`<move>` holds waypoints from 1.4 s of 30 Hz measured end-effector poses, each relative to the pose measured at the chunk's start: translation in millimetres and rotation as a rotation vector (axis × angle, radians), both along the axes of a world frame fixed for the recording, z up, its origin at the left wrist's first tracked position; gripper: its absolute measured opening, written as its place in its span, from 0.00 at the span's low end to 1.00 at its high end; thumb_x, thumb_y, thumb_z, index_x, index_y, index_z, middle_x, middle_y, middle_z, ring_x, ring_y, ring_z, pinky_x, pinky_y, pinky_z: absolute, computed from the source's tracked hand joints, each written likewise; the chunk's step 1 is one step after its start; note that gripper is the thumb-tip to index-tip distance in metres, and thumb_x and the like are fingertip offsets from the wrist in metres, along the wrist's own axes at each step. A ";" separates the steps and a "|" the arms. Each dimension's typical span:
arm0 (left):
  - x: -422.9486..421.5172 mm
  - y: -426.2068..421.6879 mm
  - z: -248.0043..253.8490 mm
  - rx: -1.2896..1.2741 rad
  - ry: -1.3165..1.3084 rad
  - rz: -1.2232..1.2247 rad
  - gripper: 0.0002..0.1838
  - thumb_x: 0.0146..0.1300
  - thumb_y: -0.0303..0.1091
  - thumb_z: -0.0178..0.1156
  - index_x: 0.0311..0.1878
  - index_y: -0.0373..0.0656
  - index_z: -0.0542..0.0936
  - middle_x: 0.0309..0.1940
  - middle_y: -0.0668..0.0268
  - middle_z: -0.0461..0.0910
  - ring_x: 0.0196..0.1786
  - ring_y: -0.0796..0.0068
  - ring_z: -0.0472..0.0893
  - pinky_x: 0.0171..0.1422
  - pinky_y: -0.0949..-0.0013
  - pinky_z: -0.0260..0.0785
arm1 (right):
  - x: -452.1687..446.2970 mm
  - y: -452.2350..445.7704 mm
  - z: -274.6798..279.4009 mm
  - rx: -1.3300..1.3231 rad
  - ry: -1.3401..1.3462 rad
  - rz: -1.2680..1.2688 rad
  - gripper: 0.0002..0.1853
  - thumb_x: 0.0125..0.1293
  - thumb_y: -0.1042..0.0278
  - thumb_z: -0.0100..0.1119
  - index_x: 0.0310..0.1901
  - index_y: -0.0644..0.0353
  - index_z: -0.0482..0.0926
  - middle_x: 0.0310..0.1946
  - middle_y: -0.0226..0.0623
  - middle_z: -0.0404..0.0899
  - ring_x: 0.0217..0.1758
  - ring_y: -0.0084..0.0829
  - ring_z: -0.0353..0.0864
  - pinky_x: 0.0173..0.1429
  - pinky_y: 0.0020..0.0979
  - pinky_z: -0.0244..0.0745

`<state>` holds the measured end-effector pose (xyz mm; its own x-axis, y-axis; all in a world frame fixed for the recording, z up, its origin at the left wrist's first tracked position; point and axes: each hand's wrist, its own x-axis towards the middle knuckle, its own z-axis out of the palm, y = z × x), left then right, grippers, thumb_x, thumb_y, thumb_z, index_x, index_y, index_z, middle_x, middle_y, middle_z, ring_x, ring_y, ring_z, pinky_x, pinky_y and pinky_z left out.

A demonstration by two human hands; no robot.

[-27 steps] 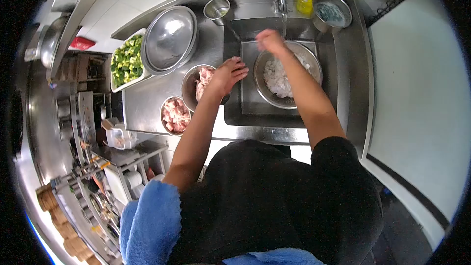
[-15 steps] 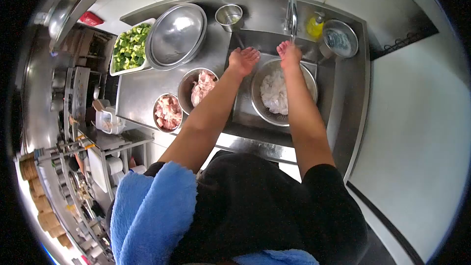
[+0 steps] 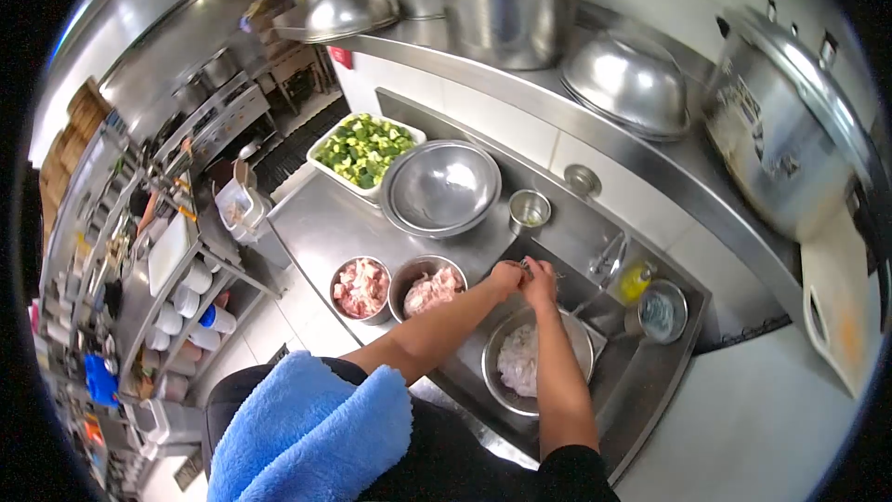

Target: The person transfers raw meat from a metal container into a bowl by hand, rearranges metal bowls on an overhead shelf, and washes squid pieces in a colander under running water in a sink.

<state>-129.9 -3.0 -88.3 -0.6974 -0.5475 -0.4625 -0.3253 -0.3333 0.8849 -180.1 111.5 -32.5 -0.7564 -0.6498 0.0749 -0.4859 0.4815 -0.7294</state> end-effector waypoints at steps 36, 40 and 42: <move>388.2 -275.7 181.4 -0.778 0.253 -0.016 0.16 0.62 0.36 0.72 0.52 0.42 0.86 0.48 0.59 0.85 0.40 0.67 0.79 0.44 0.65 0.73 | 183.8 -96.7 432.5 -0.598 1.099 -0.427 0.05 0.69 0.71 0.65 0.43 0.61 0.84 0.32 0.37 0.79 0.31 0.31 0.72 0.35 0.33 0.67; 436.9 -332.2 192.4 -0.678 0.123 0.063 0.16 0.64 0.37 0.71 0.52 0.42 0.86 0.47 0.62 0.84 0.38 0.72 0.76 0.44 0.67 0.73 | 127.4 -144.9 556.5 -0.387 1.146 -0.380 0.15 0.66 0.60 0.67 0.47 0.62 0.85 0.45 0.44 0.86 0.45 0.43 0.85 0.51 0.39 0.79; 456.8 -345.6 195.2 -0.633 0.086 0.102 0.16 0.65 0.37 0.70 0.52 0.41 0.86 0.47 0.63 0.84 0.38 0.74 0.75 0.43 0.68 0.72 | 47.5 -169.2 592.0 -0.077 1.053 -0.407 0.26 0.62 0.50 0.70 0.54 0.63 0.84 0.50 0.47 0.86 0.50 0.45 0.86 0.56 0.40 0.79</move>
<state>326.9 -348.6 106.9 -0.6478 -0.7613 0.0264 -0.2390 0.2360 0.9419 -132.6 -57.8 559.5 -0.4472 -0.3357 0.8291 -0.6935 0.7155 -0.0843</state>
